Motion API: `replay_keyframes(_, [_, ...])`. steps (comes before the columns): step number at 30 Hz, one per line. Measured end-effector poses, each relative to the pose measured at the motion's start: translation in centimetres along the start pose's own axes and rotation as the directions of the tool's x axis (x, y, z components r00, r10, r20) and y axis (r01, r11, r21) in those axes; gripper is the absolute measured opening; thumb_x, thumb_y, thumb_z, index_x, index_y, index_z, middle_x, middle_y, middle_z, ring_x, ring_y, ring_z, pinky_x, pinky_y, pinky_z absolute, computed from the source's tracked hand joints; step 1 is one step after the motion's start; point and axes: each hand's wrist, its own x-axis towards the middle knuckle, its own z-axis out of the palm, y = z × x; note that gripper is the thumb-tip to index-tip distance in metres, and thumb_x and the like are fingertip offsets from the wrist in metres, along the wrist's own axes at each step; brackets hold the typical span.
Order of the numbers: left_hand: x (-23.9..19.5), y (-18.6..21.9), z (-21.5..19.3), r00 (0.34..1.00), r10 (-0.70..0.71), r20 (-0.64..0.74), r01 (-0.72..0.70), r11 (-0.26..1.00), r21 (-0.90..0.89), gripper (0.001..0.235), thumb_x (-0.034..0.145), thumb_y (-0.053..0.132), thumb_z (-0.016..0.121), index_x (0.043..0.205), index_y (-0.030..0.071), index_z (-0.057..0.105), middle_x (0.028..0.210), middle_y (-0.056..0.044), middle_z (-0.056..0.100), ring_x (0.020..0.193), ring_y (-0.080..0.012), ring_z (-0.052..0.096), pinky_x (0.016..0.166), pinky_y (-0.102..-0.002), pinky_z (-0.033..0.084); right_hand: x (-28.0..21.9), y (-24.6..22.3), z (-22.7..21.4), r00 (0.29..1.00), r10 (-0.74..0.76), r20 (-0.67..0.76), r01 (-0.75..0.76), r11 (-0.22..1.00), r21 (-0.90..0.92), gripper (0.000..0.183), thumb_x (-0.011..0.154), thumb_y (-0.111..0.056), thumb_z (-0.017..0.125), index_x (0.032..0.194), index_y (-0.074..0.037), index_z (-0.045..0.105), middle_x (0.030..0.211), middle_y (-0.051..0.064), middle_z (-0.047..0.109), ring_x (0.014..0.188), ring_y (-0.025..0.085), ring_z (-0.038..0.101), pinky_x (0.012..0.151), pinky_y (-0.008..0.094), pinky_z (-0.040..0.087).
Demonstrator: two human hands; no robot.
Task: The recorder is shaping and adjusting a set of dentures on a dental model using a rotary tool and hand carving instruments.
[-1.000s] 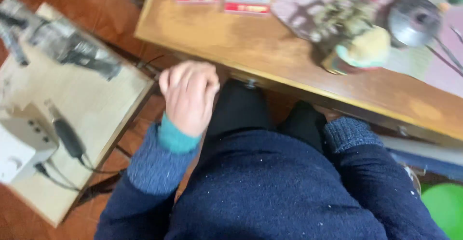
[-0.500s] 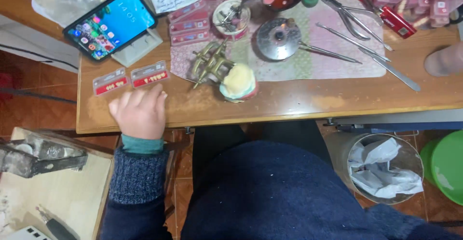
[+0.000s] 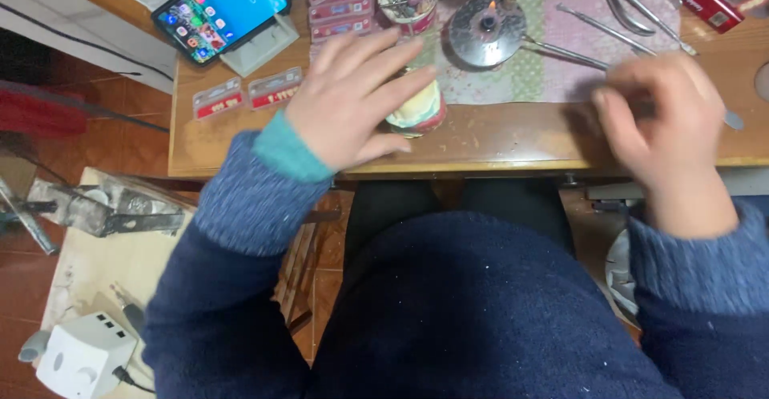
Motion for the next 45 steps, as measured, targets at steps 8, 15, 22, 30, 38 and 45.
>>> replay_keyframes(8, [1.7,-2.0,3.0,0.978,0.143,0.155,-0.143,0.990,-0.006,0.088,0.076,0.054,0.087,0.145,0.010,0.055,0.118,-0.013,0.061,0.115,-0.0324,0.058,0.104,-0.050,0.042,3.3,-0.5,3.0,1.000,-0.007,-0.010,0.004,0.968,-0.253,0.014,0.094,-0.005,0.080,0.103,-0.006,0.070,0.100,0.011,0.068,0.105,0.032,0.062,0.100,0.045,0.050])
replay_keyframes(15, [1.1,-2.2,3.5,0.997,0.076,0.025,-0.074,0.995,-0.060,0.072,0.085,0.050,0.082,0.139,0.010,0.056,0.124,-0.014,0.060,0.117,-0.0338,0.060,0.104,-0.050,0.046,2.8,1.1,3.5,0.999,0.040,0.013,-0.034,0.954,-0.299,0.009,0.097,-0.002,0.075,0.094,-0.010,0.070,0.090,0.008,0.067,0.094,0.030,0.061,0.091,0.042,0.051])
replay_keyframes(22, [-1.2,-2.2,4.7,0.879,-0.475,-0.036,0.316,0.637,-0.703,0.060,0.101,0.032,0.063,0.151,0.006,0.041,0.141,-0.015,0.059,0.133,-0.0270,0.062,0.118,-0.041,0.051,3.8,-1.9,2.5,0.989,-0.122,-0.082,0.100,0.968,-0.232,0.029,0.093,0.015,0.062,0.110,-0.006,0.074,0.099,0.014,0.067,0.099,0.032,0.064,0.088,0.040,0.052])
replay_keyframes(30, [-2.5,-2.6,6.8,0.798,-0.586,-0.140,0.030,0.271,-0.962,0.052,0.117,0.038,0.048,0.156,0.007,0.033,0.146,-0.012,0.054,0.133,-0.0190,0.053,0.120,-0.033,0.040,4.7,-8.3,5.8,0.996,-0.074,0.047,0.056,0.949,0.309,0.031,0.095,-0.010,0.072,0.121,-0.003,0.056,0.123,0.017,0.069,0.100,0.035,0.072,0.083,0.043,0.058])
replay_keyframes(38, [-3.2,-3.5,6.7,0.845,-0.522,-0.117,-0.047,0.145,-0.988,0.059,0.115,0.043,0.049,0.157,0.008,0.028,0.152,-0.009,0.050,0.144,-0.0198,0.052,0.128,-0.034,0.040,5.6,-9.7,10.0,0.945,-0.102,0.312,0.046,0.982,0.183,0.061,0.083,-0.030,0.087,0.122,-0.006,0.046,0.121,0.015,0.066,0.098,0.040,0.071,0.076,0.046,0.056])
replay_keyframes(45, [-3.5,-3.5,7.3,0.855,-0.499,-0.139,-0.016,0.243,-0.970,0.065,0.116,0.053,0.045,0.158,0.007,0.029,0.150,-0.011,0.054,0.138,-0.0188,0.052,0.123,-0.031,0.037,5.7,-9.6,10.5,0.952,-0.099,0.291,0.043,0.980,0.193,0.056,0.086,-0.026,0.083,0.118,-0.006,0.041,0.139,0.014,0.066,0.100,0.040,0.071,0.077,0.046,0.057])
